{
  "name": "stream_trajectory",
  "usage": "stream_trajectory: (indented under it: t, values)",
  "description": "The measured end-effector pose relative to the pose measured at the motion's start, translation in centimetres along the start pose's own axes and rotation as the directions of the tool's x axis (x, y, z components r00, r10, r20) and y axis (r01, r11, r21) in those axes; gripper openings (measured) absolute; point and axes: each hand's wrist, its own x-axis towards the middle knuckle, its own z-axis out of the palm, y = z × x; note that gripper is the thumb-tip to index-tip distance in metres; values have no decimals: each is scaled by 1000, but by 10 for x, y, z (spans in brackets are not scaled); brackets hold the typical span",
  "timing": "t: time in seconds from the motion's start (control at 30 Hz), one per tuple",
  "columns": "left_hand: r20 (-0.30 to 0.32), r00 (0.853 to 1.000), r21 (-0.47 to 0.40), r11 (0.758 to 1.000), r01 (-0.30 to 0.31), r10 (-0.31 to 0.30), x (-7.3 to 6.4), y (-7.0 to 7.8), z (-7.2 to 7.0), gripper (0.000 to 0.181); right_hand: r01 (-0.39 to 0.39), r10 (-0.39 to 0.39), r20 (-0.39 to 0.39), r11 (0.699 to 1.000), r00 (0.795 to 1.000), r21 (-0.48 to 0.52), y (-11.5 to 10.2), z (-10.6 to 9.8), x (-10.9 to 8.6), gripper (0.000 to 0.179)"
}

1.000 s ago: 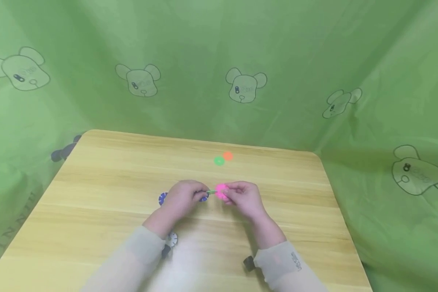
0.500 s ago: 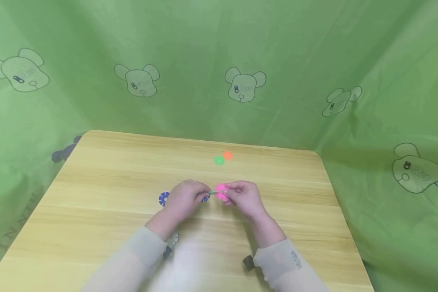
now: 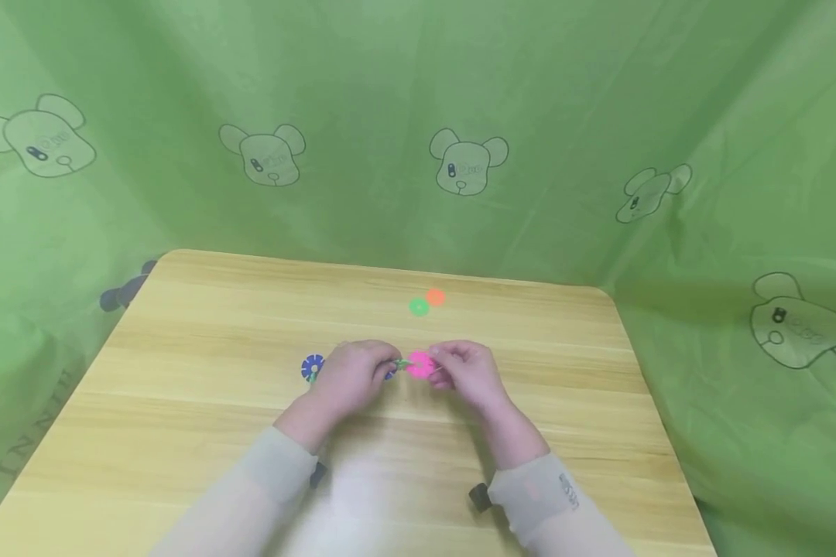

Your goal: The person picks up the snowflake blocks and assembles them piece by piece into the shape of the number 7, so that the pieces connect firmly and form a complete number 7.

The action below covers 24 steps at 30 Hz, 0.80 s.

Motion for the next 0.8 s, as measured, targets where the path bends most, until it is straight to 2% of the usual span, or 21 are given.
stream_trajectory:
  t: [0.13,0.23,0.37,0.5,0.67,0.8]
  values:
    - [10,1000,16,1000,16,-16,0,-3,-1,14,90,-108,-98,982,989,-167,2,-9,15,27]
    - [21,999,23,999,24,-24,-1,-5,0,14,167,-222,-134,928,966,-334,0,-15,29,30]
    - [26,999,19,999,31,-32,-1,-7,2,13,213,-307,-135,859,942,-465,-5,-22,52,40]
    - [38,999,8,999,36,-36,-2,-9,3,13,177,-284,-119,820,951,-544,-8,-26,75,49]
    - [51,998,-7,999,42,-41,-1,-10,4,14,76,-155,-78,790,985,-608,-5,-23,100,60]
    - [55,998,-15,999,30,-29,0,-13,6,13,32,-74,-33,735,997,-677,4,-16,121,64]
